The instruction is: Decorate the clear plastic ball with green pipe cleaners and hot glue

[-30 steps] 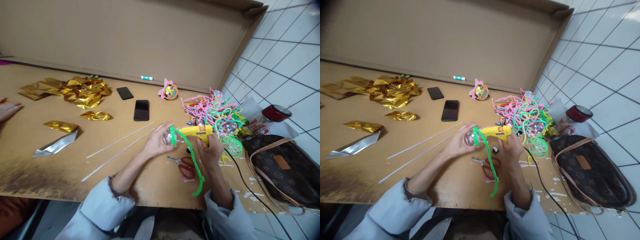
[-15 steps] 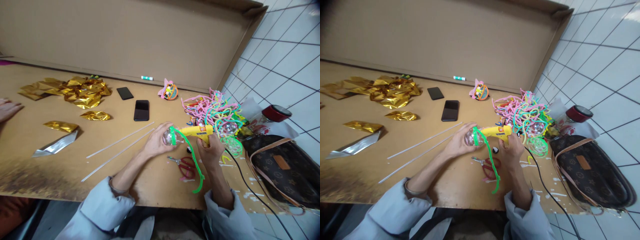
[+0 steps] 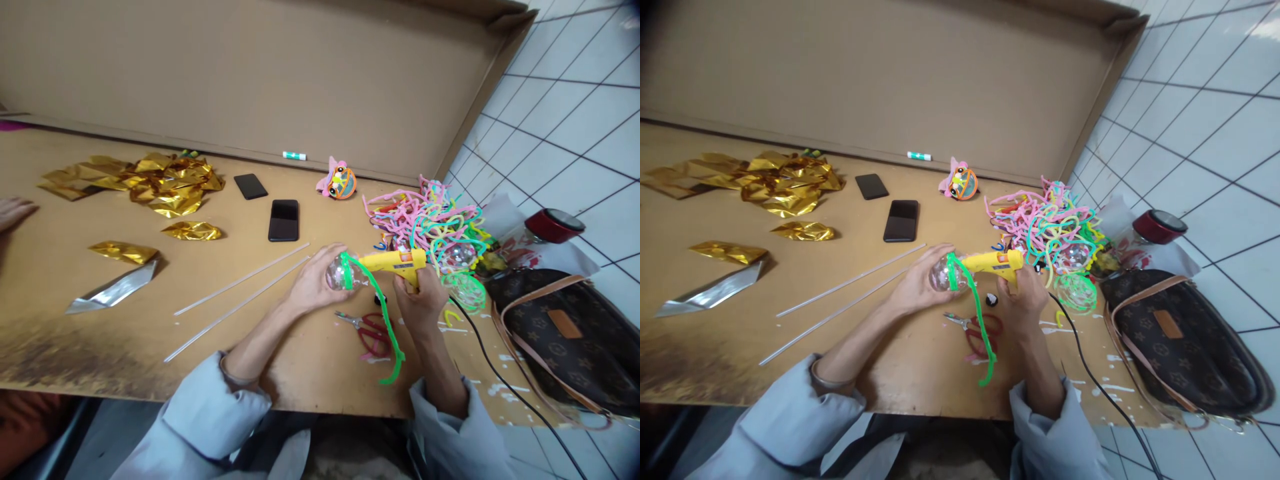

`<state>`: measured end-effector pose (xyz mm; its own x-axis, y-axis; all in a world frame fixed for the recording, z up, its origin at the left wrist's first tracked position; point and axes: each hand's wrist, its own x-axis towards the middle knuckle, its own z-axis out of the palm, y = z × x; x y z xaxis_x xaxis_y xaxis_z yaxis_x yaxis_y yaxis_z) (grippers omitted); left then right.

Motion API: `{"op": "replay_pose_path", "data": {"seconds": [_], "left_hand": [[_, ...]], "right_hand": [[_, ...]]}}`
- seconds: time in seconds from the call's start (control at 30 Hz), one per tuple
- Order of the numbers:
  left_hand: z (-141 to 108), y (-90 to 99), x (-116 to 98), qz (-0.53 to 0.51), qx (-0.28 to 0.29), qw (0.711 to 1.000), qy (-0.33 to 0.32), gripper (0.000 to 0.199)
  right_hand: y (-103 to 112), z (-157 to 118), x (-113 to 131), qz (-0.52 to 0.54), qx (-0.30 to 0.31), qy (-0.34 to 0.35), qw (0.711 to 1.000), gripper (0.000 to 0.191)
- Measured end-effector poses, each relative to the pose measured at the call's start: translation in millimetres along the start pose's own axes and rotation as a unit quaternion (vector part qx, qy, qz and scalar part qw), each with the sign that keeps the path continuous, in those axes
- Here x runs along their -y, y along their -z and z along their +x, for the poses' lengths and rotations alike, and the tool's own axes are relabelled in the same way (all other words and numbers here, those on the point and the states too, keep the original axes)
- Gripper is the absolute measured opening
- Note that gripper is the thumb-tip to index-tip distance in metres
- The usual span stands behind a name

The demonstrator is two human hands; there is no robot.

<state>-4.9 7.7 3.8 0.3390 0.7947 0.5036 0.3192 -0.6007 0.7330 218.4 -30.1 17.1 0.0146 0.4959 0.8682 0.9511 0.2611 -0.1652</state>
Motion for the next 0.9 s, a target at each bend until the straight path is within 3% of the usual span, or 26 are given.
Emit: {"op": "replay_pose_path", "data": {"seconds": [0.9], "left_hand": [[0.2, 4.0, -1.2, 0.015, 0.013, 1.0, 0.004, 0.075]], "right_hand": [[1.7, -0.1, 0.3, 0.0, 0.021, -0.024, 1.0, 0.013]]}}
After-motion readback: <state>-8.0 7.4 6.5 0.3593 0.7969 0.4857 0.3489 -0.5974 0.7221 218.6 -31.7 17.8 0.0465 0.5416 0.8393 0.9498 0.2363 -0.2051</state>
